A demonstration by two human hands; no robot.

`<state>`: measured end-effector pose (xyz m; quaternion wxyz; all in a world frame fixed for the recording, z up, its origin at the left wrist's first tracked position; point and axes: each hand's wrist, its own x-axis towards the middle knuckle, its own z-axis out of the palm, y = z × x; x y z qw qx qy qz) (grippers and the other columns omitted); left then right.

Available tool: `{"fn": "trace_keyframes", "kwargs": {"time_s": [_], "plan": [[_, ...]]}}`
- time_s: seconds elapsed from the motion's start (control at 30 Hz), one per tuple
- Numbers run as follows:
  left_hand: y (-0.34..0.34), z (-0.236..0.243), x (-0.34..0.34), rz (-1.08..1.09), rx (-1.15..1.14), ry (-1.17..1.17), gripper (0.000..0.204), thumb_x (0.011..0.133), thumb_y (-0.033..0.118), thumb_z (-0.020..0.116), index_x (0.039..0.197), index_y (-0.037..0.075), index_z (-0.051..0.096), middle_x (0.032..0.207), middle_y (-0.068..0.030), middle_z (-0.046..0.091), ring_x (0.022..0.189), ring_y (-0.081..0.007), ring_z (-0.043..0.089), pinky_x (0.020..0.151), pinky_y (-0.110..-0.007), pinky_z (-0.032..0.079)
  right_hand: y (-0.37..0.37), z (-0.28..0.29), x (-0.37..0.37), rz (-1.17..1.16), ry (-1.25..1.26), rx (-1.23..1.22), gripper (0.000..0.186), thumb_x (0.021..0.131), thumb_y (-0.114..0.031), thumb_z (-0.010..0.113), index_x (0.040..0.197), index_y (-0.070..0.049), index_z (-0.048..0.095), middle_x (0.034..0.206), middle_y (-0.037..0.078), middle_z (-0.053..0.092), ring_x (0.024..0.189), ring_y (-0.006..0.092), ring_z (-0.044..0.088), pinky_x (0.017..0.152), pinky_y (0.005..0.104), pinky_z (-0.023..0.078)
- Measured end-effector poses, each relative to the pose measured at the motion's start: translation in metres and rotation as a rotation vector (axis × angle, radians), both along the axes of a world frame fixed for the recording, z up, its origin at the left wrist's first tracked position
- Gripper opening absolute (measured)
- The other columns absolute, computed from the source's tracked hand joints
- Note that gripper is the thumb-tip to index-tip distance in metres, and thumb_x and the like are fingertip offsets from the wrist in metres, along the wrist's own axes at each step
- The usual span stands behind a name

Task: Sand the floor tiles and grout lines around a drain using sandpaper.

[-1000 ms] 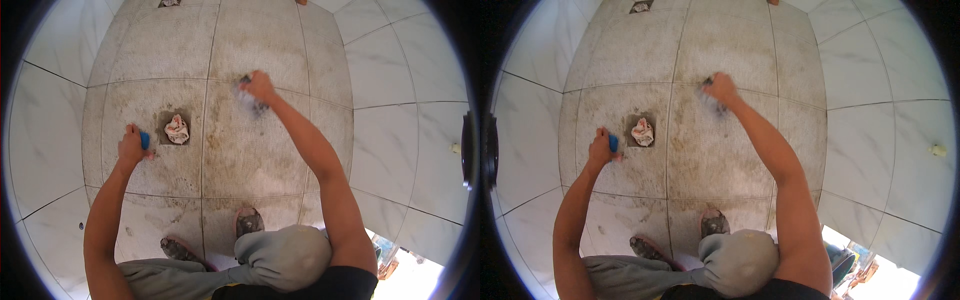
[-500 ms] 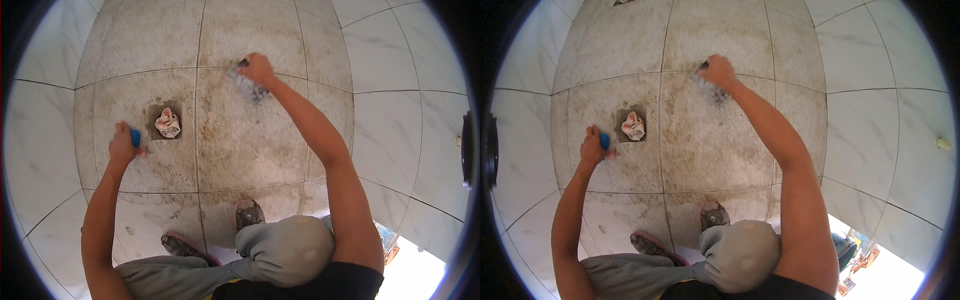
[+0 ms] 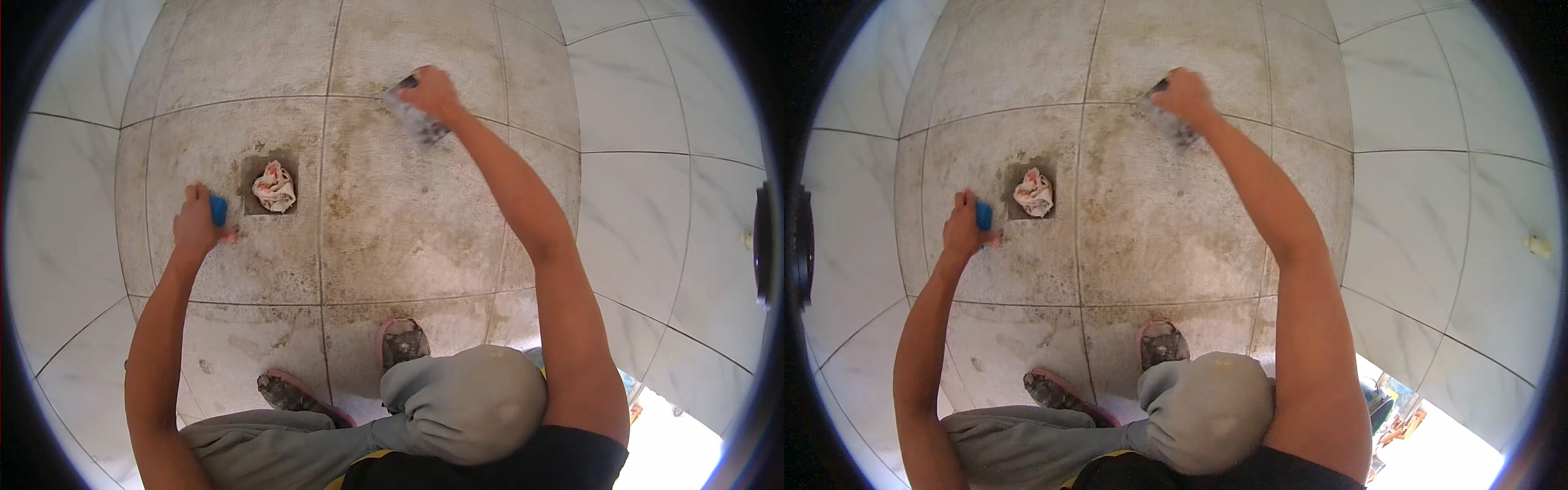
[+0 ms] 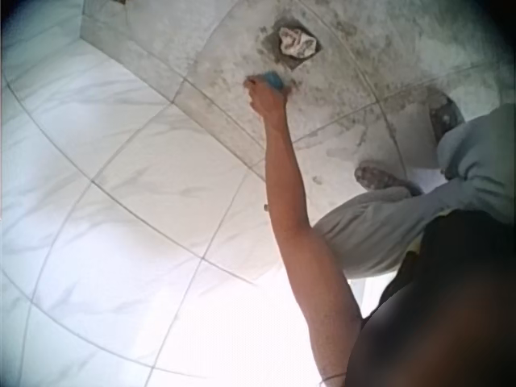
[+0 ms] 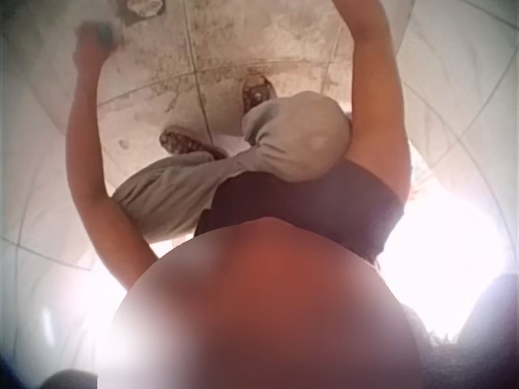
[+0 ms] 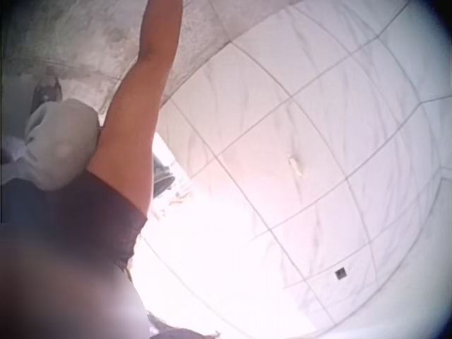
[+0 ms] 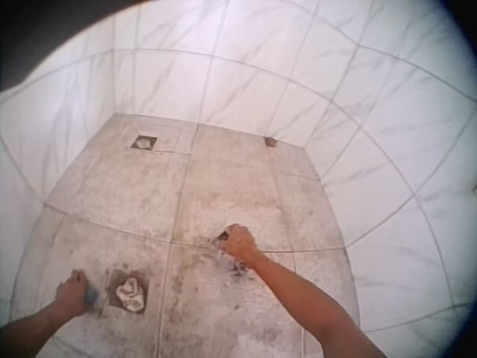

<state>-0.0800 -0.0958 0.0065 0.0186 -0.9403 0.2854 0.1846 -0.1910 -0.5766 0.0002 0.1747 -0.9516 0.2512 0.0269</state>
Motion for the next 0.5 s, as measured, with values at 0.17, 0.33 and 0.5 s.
{"fn": "trace_keyframes", "kwargs": {"time_s": [0.17,0.33,0.5], "plan": [[0.004,0.003,-0.003,0.040,0.015,0.026,0.113,0.044,0.024,0.096,0.137,-0.002,0.037,0.134,-0.0170,0.045,0.110,-0.0377,0.060,0.080,-0.047,0.054,0.030,0.008,0.009,-0.004,0.030,0.059,0.056,0.068,-0.043,0.077,0.100,0.003,0.070,0.097,0.025,0.069,0.093,0.0414,0.067,0.084,0.0455,0.055],[-0.005,0.001,-0.003,-0.005,-0.028,-0.001,0.112,0.045,0.023,0.096,0.138,-0.002,0.037,0.133,-0.0158,0.046,0.110,-0.0369,0.060,0.081,-0.047,0.054,-0.029,-0.007,-0.014,0.100,-0.215,-0.107,0.050,0.070,-0.041,0.075,0.098,0.000,0.070,0.094,0.024,0.070,0.090,0.0425,0.067,0.084,0.0448,0.055],[-0.002,-0.001,-0.002,0.019,0.016,-0.010,0.111,0.046,0.022,0.095,0.137,-0.002,0.038,0.133,-0.0149,0.046,0.110,-0.0365,0.060,0.080,-0.047,0.054,0.054,0.000,0.039,0.095,0.063,-0.064,0.050,0.073,-0.042,0.074,0.101,-0.001,0.070,0.099,0.022,0.071,0.094,0.0383,0.069,0.084,0.0436,0.055]]}}
